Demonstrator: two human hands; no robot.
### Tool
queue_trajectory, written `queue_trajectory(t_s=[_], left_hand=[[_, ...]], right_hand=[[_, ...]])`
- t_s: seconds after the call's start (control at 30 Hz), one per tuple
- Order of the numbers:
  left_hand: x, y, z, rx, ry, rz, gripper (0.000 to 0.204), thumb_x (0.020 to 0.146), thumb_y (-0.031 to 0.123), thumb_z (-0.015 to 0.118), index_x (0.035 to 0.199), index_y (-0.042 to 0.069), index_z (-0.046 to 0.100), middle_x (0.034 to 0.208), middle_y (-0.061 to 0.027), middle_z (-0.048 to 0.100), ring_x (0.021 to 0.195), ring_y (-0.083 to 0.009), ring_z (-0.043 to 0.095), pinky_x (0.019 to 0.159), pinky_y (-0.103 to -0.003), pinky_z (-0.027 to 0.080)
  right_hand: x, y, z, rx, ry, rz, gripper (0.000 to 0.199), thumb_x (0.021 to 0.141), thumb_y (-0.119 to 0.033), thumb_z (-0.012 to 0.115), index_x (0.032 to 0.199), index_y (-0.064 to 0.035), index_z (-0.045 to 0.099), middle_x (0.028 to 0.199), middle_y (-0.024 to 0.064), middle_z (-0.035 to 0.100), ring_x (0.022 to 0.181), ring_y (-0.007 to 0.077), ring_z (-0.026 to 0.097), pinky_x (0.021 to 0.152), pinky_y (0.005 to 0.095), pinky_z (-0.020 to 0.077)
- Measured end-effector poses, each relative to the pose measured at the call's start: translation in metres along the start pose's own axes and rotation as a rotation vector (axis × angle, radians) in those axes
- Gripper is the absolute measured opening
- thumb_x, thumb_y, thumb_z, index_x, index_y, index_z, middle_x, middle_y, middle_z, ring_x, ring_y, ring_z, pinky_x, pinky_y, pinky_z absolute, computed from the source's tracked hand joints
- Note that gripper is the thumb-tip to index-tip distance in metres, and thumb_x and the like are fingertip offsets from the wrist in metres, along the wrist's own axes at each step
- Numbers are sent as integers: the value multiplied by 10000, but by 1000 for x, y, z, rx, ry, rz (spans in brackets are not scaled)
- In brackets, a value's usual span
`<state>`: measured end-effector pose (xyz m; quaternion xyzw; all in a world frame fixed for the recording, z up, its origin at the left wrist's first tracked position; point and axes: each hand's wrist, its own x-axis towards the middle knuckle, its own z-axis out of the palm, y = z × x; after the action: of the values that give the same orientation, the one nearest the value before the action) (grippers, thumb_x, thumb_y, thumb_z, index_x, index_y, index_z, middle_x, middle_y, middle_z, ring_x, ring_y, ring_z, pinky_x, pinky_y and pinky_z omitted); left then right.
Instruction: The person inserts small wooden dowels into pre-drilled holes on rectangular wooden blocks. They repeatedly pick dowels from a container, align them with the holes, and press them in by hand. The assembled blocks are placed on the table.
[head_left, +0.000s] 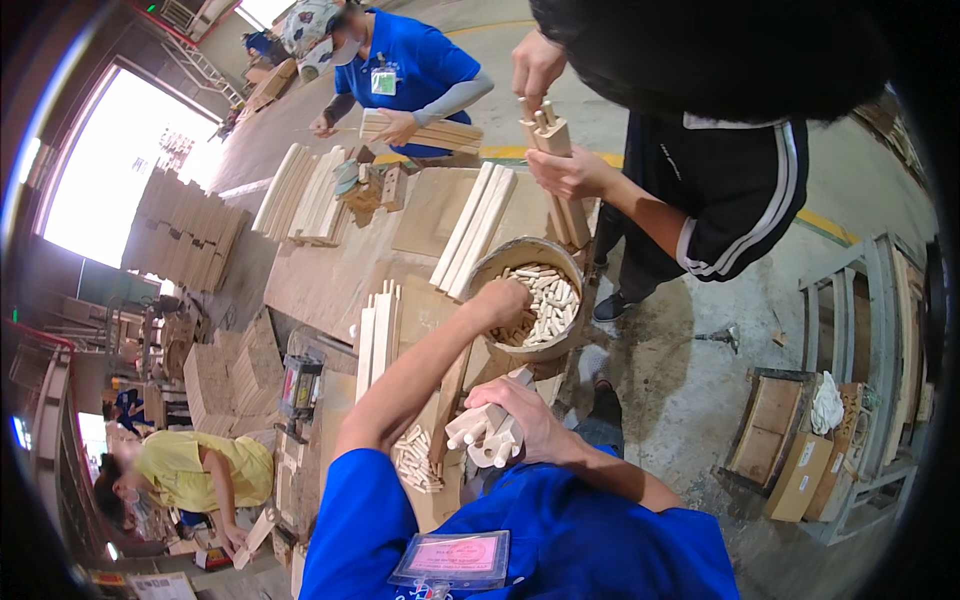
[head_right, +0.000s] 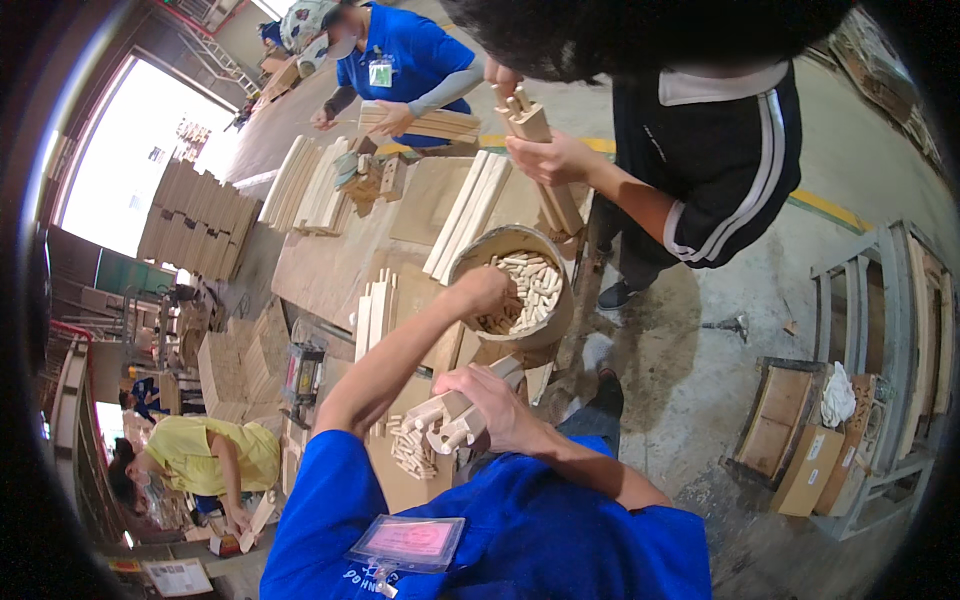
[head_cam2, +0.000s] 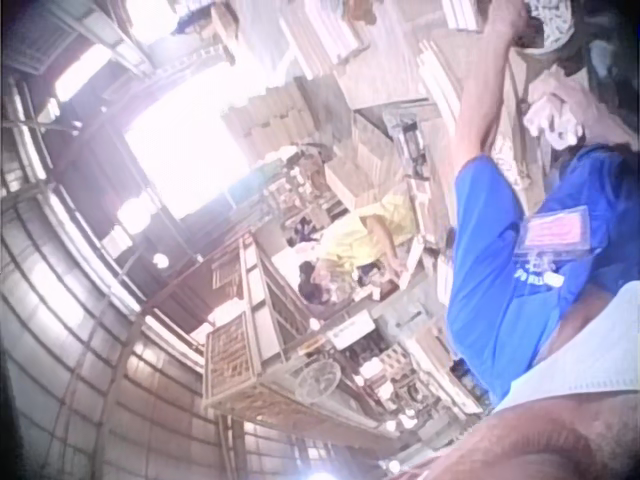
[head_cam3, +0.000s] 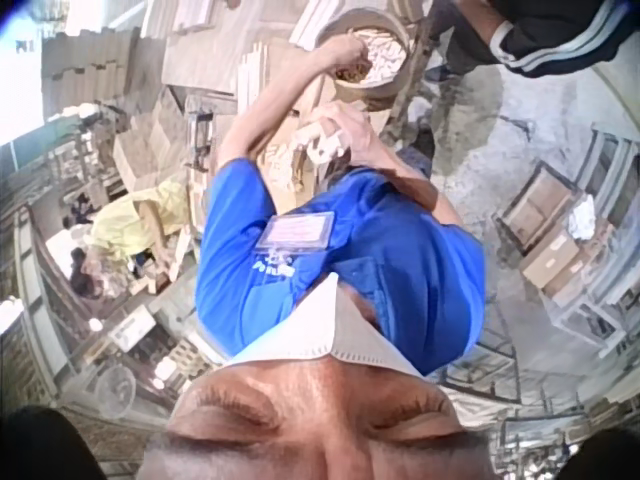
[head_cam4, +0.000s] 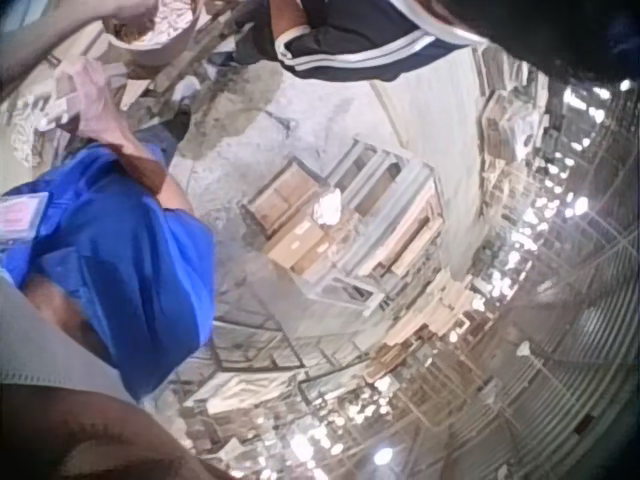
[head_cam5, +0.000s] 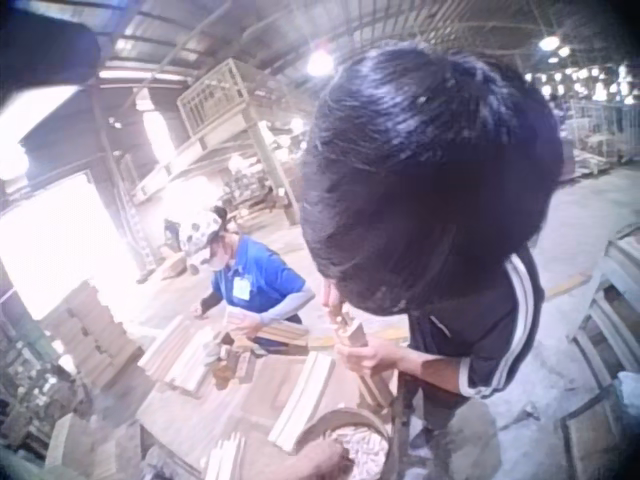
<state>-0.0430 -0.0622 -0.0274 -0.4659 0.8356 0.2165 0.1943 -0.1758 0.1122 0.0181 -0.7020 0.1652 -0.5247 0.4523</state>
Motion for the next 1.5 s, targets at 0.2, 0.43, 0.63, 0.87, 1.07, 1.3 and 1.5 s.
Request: queue_trajectory(t_s=[0.2,0.43,0.63,0.87,1.07,1.3,1.5], left_hand=[[27,-4,37,248,-11,87,207,855,174,638,955,50,770,971,-184,761,942,-344,741,827,-440,593],[-87,-22,-33,-1297,634,-50,181,921,81,638,1082,0,650,749,-19,611,653,-98,576,575,-277,491],[-254,38,-15,-1558,1385,20,153,983,95,649,1075,-26,634,919,-81,654,750,-131,632,612,-264,541],[-273,61,7,-1221,1400,-169,196,1019,163,657,1079,-21,690,909,-3,594,664,-41,454,569,-205,342],[-281,68,-3,-805,1358,-313,96,955,43,651,1031,-16,651,898,-111,653,767,-206,643,677,-322,509],[-277,58,-1,-554,1364,-263,130,876,-18,673,999,-6,632,872,-169,620,739,-343,634,653,-391,518],[-275,38,7,-520,1296,-198,231,858,2,697,1086,-9,667,884,-146,618,744,-279,634,657,-362,512]], right_hand=[[1,1,1,10,38,70,614,719,-222,878,1214,-55,556,1132,145,645,1033,340,650,897,412,507],[17,17,16,-2,126,252,665,671,-130,903,1229,-64,548,1071,157,643,973,354,663,829,417,528],[49,24,40,-165,149,277,717,657,-138,905,1258,-32,529,1088,179,639,995,367,664,850,439,530],[61,29,71,-197,107,284,744,634,-117,906,1265,-31,523,1085,183,635,993,372,657,842,457,528],[60,30,79,-196,86,276,730,609,-105,912,1226,-37,527,1066,171,630,996,377,638,840,457,517],[65,31,85,-232,71,228,709,619,-105,904,1219,-42,530,1060,165,618,983,383,628,834,459,510],[72,33,76,-273,23,307,674,654,-139,898,1225,-53,551,1081,181,632,976,382,647,829,447,530]])
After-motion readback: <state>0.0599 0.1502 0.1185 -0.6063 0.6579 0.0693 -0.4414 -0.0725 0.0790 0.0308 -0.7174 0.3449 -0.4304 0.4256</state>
